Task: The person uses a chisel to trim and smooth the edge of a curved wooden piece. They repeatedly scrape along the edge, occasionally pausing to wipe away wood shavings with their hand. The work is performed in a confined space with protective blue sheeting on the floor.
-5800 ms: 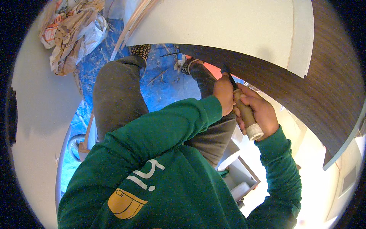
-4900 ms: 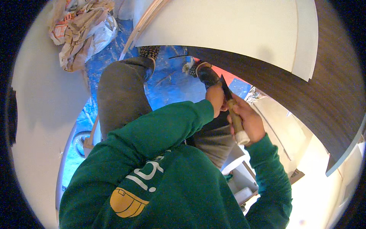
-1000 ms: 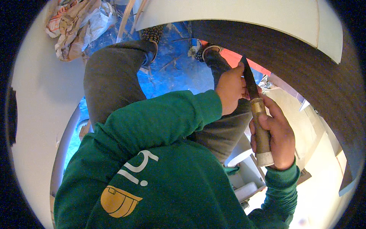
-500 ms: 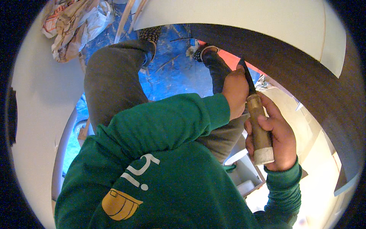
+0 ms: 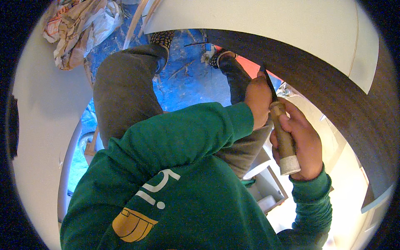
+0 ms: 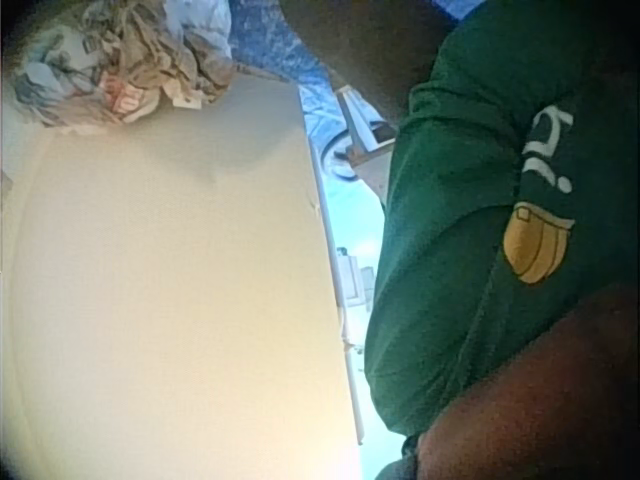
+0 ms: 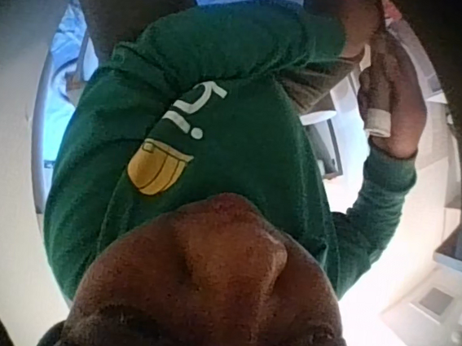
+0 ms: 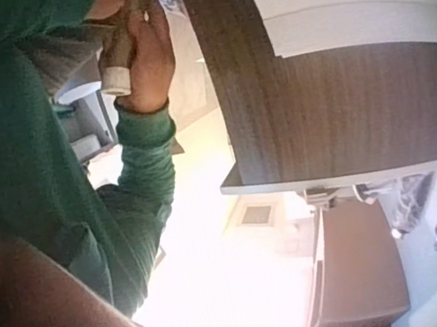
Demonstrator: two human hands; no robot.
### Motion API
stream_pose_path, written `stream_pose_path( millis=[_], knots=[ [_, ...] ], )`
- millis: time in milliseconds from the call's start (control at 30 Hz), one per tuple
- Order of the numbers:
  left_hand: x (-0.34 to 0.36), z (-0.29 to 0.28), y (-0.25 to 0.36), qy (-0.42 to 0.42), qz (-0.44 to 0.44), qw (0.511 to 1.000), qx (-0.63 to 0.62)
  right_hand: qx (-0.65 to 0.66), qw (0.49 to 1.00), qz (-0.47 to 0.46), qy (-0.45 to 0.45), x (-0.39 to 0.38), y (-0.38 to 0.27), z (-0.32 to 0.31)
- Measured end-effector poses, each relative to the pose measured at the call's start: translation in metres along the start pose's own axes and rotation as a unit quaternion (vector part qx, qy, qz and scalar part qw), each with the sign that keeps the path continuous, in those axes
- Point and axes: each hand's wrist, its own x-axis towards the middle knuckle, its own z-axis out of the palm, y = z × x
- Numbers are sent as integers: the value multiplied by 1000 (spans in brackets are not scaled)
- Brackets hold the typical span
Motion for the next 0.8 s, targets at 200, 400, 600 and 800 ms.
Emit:
stream_pose_path(
  millis=[200,400,600,800],
  knots=[
    [0,-2,19,-37,-192,940,-278,-13,1000,-5,15,-7,-2,8],
    [19,7,-21,-22,89,995,43,-22,1000,-8,2,-2,-3,8],
    [12,-4,-22,-36,177,976,120,-19,999,-9,24,-5,-3,13],
    [26,-4,-20,-61,112,982,137,-6,999,-13,43,2,-3,23]
  ],
)
